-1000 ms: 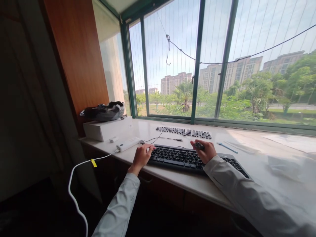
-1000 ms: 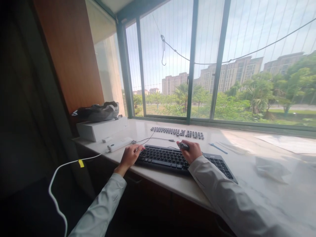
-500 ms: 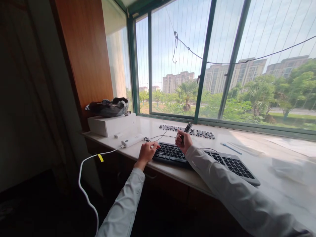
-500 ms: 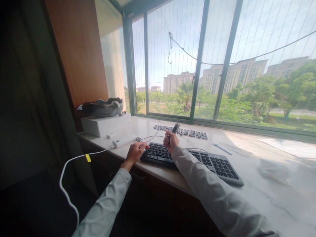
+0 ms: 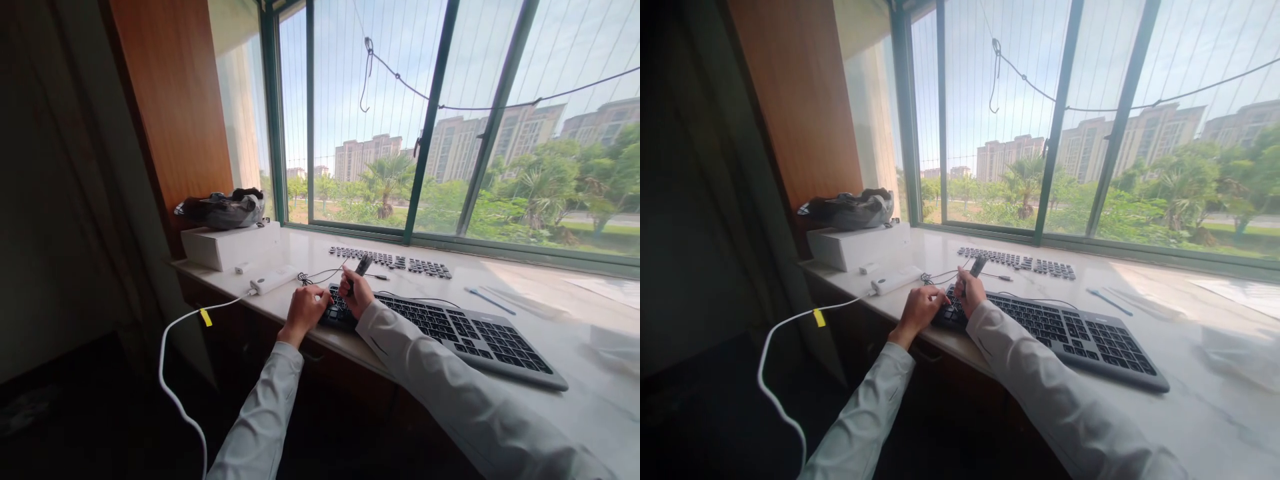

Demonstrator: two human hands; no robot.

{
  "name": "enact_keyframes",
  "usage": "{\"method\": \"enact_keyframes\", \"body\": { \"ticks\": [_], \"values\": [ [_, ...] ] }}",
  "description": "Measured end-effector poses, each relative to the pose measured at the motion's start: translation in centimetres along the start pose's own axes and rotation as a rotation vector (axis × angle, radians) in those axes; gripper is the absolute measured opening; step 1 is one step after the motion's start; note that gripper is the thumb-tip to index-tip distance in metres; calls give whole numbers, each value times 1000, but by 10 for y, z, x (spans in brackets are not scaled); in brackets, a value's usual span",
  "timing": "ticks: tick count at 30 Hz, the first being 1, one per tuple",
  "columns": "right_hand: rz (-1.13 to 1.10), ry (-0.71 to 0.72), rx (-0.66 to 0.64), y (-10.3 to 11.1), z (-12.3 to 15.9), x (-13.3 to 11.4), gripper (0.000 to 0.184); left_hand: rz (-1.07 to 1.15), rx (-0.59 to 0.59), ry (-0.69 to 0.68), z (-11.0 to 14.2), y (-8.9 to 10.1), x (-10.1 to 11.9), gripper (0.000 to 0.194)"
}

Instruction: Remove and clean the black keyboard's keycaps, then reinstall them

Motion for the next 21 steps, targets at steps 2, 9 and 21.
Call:
{"method": "enact_keyframes", "body": {
  "ticks": [2,9,21],
  "values": [
    [-7,-12,12,0,0,2,41,-65,25,-60,2,-1,2,35],
    [-25,-29,79,1,2,2,36,-147,51,-143,4,-1,3,41],
    [13,-4,149,-6,13,3,35,-203,51,-162,4,0,4,47]
  ]
}}
Point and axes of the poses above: each hand's wrist, its own z-axis away from the middle knuckle, its own y-axis out of the back of the hand, x = y × z, the point moved 2 cm from there along -z, towards the middle knuckle, and after that the axes turned 9 degrees about x, right-handed, at the moved point
